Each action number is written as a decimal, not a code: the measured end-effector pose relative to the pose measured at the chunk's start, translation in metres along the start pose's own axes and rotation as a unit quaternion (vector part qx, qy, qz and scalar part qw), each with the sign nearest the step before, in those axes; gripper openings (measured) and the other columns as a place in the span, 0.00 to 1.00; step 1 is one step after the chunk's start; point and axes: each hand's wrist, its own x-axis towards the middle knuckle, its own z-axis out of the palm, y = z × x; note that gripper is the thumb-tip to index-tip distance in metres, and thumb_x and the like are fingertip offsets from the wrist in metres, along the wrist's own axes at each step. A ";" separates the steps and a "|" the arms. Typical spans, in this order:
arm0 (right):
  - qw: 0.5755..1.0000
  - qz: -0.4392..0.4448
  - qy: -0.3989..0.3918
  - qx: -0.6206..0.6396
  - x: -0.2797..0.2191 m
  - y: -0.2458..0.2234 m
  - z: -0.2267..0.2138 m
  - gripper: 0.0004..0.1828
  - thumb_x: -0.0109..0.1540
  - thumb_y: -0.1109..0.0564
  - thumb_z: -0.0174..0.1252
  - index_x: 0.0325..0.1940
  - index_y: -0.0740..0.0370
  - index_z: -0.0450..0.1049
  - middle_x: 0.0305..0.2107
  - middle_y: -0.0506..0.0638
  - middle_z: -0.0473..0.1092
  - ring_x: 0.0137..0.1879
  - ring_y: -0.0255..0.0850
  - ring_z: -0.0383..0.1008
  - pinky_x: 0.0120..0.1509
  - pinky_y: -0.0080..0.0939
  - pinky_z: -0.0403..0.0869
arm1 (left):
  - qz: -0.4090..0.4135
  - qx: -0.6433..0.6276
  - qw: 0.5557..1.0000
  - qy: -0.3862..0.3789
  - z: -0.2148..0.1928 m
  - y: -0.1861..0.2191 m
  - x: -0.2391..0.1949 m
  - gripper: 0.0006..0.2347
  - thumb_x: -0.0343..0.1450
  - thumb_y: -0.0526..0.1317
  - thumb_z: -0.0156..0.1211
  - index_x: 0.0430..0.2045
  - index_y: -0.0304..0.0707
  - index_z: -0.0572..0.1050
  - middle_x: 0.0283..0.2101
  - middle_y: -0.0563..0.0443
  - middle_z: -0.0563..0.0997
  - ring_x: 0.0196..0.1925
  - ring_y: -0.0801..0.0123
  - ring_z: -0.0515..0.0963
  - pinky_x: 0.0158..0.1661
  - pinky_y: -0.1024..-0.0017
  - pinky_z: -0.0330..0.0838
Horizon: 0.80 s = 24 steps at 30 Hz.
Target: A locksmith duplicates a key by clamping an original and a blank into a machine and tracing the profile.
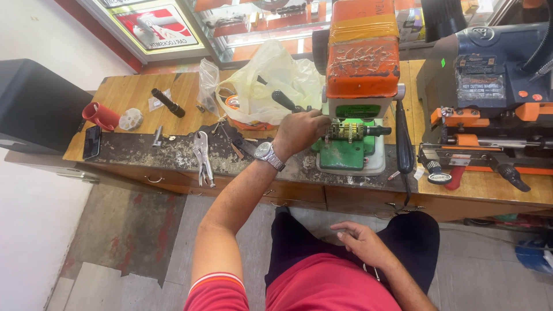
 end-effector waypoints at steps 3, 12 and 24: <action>1.000 0.019 0.003 -0.009 -0.003 -0.007 0.000 0.18 0.65 0.51 0.57 0.57 0.49 0.84 0.17 0.44 0.65 0.25 0.32 0.64 0.29 0.34 0.64 | 0.021 0.004 1.000 0.023 0.003 0.000 -0.002 0.05 0.75 0.38 0.59 0.29 0.46 0.80 0.22 0.57 0.78 0.19 0.70 0.77 0.13 0.73 0.67; 1.000 -0.008 -0.003 0.000 0.001 0.000 -0.002 0.17 0.65 0.53 0.57 0.56 0.50 0.84 0.17 0.44 0.65 0.25 0.32 0.65 0.30 0.33 0.65 | -0.013 -0.062 0.998 -0.009 0.015 -0.004 -0.007 0.06 0.75 0.39 0.59 0.35 0.38 0.79 0.27 0.52 0.83 0.22 0.67 0.80 0.16 0.73 0.74; 1.000 0.009 -0.007 -0.012 -0.001 -0.008 -0.002 0.18 0.65 0.52 0.57 0.57 0.48 0.84 0.17 0.44 0.65 0.25 0.32 0.64 0.28 0.34 0.63 | -0.074 -0.113 0.990 -0.036 0.008 -0.005 -0.007 0.06 0.75 0.40 0.58 0.37 0.40 0.81 0.33 0.52 0.85 0.29 0.65 0.84 0.23 0.69 0.79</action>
